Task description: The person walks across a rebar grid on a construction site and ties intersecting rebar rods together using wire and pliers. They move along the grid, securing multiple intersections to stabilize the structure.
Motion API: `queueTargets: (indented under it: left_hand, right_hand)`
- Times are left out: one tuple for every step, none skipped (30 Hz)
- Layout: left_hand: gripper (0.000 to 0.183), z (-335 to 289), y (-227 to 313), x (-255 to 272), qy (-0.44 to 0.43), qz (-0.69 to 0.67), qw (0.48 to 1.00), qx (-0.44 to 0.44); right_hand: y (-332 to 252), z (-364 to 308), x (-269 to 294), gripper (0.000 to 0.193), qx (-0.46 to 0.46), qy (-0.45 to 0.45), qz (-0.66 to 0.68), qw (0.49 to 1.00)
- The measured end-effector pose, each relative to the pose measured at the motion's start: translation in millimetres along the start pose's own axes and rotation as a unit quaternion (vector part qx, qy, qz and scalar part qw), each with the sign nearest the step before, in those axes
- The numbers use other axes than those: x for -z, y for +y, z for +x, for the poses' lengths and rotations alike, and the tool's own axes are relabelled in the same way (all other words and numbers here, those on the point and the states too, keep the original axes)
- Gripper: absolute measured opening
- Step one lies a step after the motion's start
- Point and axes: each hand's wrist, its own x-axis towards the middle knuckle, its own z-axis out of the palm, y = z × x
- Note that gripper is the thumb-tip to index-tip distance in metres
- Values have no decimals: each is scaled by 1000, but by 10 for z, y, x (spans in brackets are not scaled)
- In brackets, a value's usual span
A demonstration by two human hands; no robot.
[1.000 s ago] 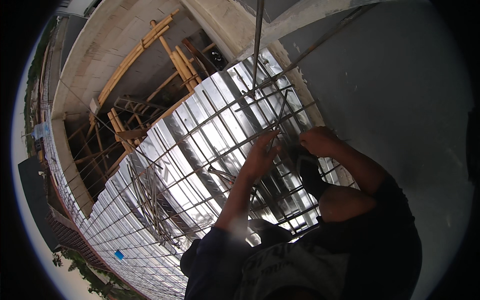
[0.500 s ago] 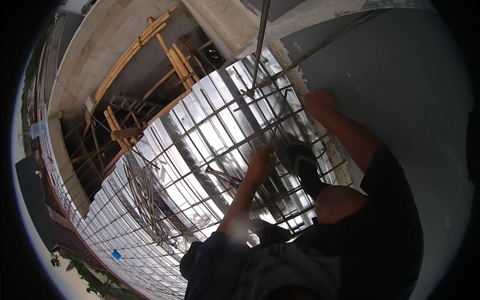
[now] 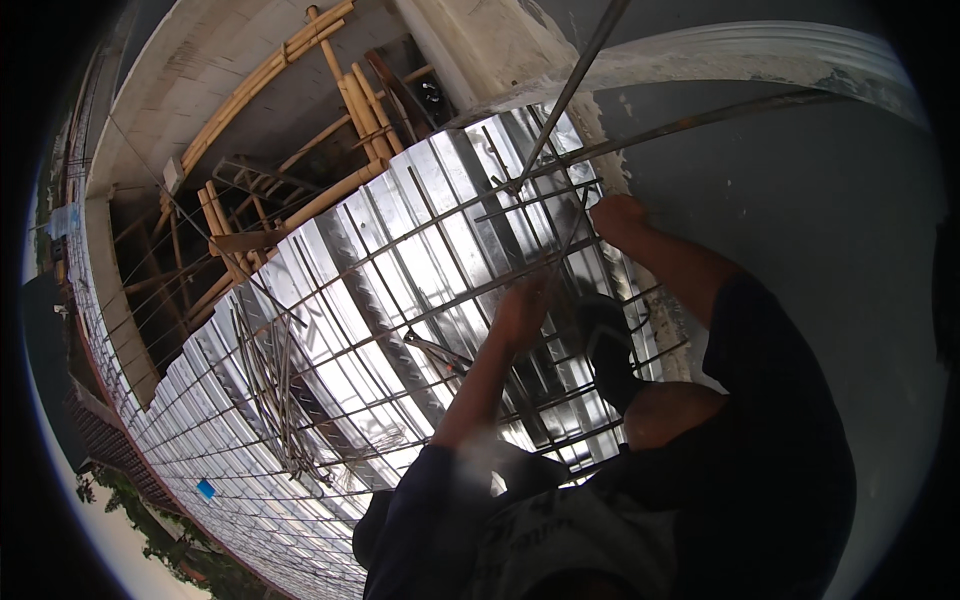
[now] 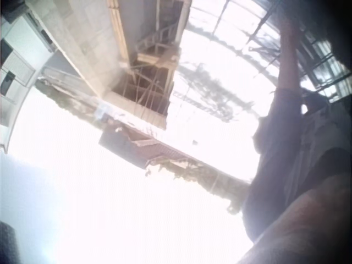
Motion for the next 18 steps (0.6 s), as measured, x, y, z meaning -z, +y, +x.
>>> queueTargets:
  left_hand:
    - [31,68,5,-24,3,5,1000,-13]
    - [31,130,-1,-40,7,11,1000,-26]
    - [31,186,-6,-54,10,17,999,-40]
    - [33,239,-18,-71,15,18,999,-47]
    - [34,294,-29,-82,22,18,998,-55]
    - [35,347,-40,-96,29,18,997,-63]
    - [37,400,-50,-112,31,22,998,-53]
    - [38,451,-27,-115,33,26,998,-44]
    - [40,504,-3,-122,35,30,998,-35]
    - [41,559,26,-135,45,11,999,-27]
    - [41,618,64,-150,56,-10,998,-19]
    - [42,680,103,-166,66,-30,997,-11]
    - [45,750,144,-178,71,-24,997,-13]
    - [47,837,173,-198,75,-19,997,-15]
    - [50,912,207,-217,78,-14,997,-18]
    - [52,976,229,-246,84,19,996,-29]
    - [55,1034,227,-292,89,52,994,-40]
    - [58,1085,218,-331,95,85,991,-50]
  right_hand:
    - [1,29,10,17,7,-3,1,1000]
    - [-13,41,33,17,15,-5,5,1000]
    - [-23,37,51,17,8,5,15,1000]
    - [-26,28,69,16,1,16,26,1000]
    - [-26,17,122,16,-5,28,34,999]
    - [-23,-3,173,16,-6,23,36,999]
    - [-23,-36,224,16,-7,19,38,999]
    - [-20,-61,245,17,-9,15,40,999]
    - [-2,-79,226,17,-11,12,36,999]
    - [33,-106,198,17,-14,9,33,999]
    - [50,-130,198,17,-16,5,29,999]
    - [62,-149,201,17,-27,9,39,999]
    - [86,-173,209,17,-39,13,49,998]
    - [109,-206,257,17,-51,17,59,997]
    - [130,-236,310,17,-45,18,66,997]
    - [145,-264,375,17,-39,19,72,996]
    - [151,-292,421,17,-32,19,79,996]
    - [153,-313,448,18,-37,24,90,995]
